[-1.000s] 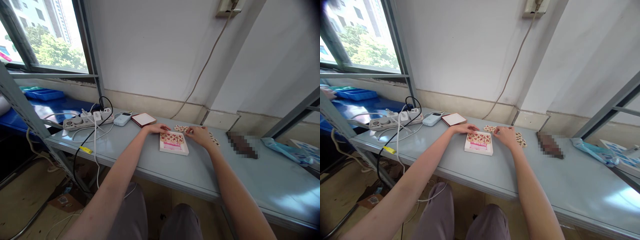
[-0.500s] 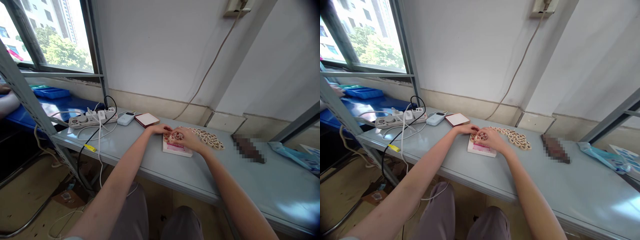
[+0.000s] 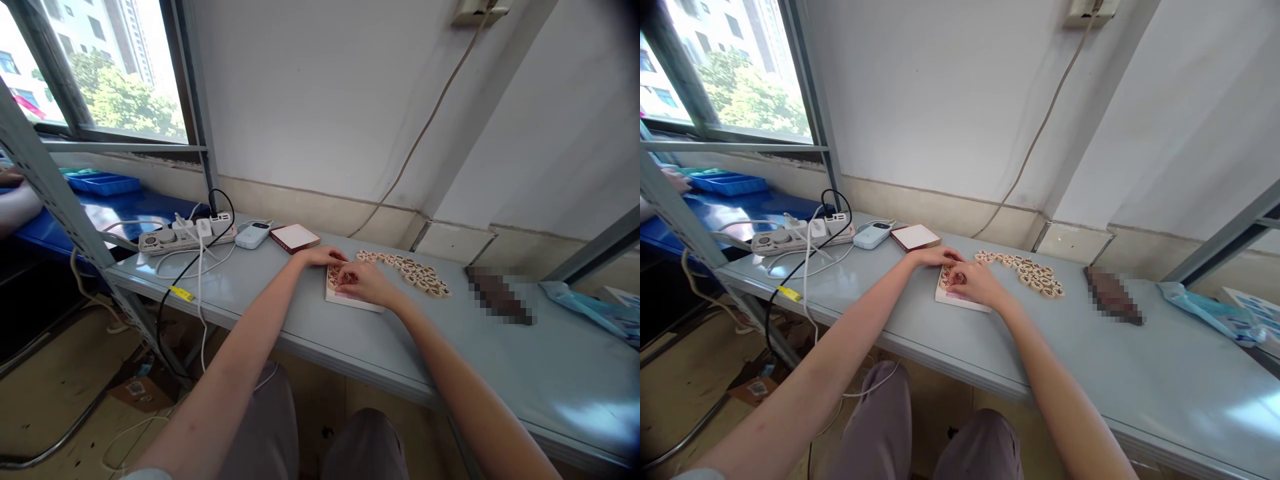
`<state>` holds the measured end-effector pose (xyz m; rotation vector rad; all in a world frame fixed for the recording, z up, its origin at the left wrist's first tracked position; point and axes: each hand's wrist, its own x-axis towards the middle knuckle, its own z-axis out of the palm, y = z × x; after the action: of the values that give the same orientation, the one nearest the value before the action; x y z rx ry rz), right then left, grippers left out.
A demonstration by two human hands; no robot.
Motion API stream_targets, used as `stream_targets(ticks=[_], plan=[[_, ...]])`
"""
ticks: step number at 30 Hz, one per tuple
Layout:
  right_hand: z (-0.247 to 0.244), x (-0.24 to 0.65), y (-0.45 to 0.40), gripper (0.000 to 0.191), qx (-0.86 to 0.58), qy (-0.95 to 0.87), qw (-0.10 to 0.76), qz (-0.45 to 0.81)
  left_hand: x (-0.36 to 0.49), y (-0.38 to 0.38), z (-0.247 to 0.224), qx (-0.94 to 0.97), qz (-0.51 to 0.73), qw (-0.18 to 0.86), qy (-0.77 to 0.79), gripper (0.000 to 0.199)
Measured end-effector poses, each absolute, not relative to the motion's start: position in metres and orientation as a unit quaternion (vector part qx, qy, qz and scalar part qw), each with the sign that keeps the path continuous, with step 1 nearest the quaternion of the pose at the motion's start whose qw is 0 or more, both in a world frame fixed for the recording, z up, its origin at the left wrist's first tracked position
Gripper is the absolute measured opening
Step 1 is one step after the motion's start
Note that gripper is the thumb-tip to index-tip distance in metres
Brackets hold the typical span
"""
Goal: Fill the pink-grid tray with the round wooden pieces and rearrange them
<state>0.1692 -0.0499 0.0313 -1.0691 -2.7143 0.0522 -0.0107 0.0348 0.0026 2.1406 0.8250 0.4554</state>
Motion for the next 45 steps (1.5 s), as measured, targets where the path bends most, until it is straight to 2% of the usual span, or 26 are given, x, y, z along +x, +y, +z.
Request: stream_targets(ticks=[5, 8, 11, 14, 16, 20, 28, 31, 35, 37, 40, 45], plan=[[0.035, 0.185, -0.036, 0.022, -0.394, -0.905, 0.155, 0.032, -0.009, 0.030, 0.006, 0.836, 0.175, 0.400, 0.332, 0.042], [0.026, 0.208, -0.019, 0.028, -0.499, -0.844, 0.184, -0.072, -0.010, 0.024, 0.011, 0.828, 0.162, 0.418, 0.338, 0.048], [0.010, 0.234, -0.004, 0.037, -0.587, -0.777, 0.129, -0.188, -0.013, 0.017, 0.016, 0.825, 0.151, 0.432, 0.331, 0.054], [-0.001, 0.248, 0.003, 0.039, -0.622, -0.755, 0.057, -0.198, -0.017, 0.013, 0.020, 0.828, 0.128, 0.426, 0.342, 0.064], [-0.001, 0.249, 0.003, 0.035, -0.608, -0.765, 0.049, -0.206, -0.018, 0.012, 0.021, 0.826, 0.111, 0.428, 0.351, 0.070], [0.006, 0.240, -0.002, 0.031, -0.577, -0.779, 0.085, -0.229, -0.018, 0.012, 0.021, 0.826, 0.103, 0.432, 0.347, 0.073], [0.022, 0.237, -0.007, 0.031, -0.587, -0.775, 0.155, -0.173, -0.018, 0.012, 0.021, 0.829, 0.108, 0.430, 0.340, 0.073], [0.038, 0.234, -0.014, 0.033, -0.572, -0.791, 0.188, -0.106, -0.017, 0.013, 0.021, 0.831, 0.112, 0.427, 0.339, 0.069], [0.055, 0.217, -0.033, 0.031, -0.437, -0.886, 0.139, 0.063, -0.014, 0.016, 0.020, 0.836, 0.123, 0.408, 0.345, 0.062], [0.057, 0.206, -0.043, 0.029, -0.388, -0.909, 0.110, 0.103, -0.013, 0.019, 0.018, 0.841, 0.127, 0.397, 0.344, 0.060], [0.055, 0.193, -0.050, 0.026, -0.351, -0.926, 0.096, 0.103, -0.011, 0.022, 0.015, 0.847, 0.130, 0.391, 0.337, 0.056], [0.046, 0.187, -0.047, 0.021, -0.352, -0.926, 0.124, 0.063, -0.010, 0.025, 0.012, 0.848, 0.139, 0.389, 0.332, 0.054]])
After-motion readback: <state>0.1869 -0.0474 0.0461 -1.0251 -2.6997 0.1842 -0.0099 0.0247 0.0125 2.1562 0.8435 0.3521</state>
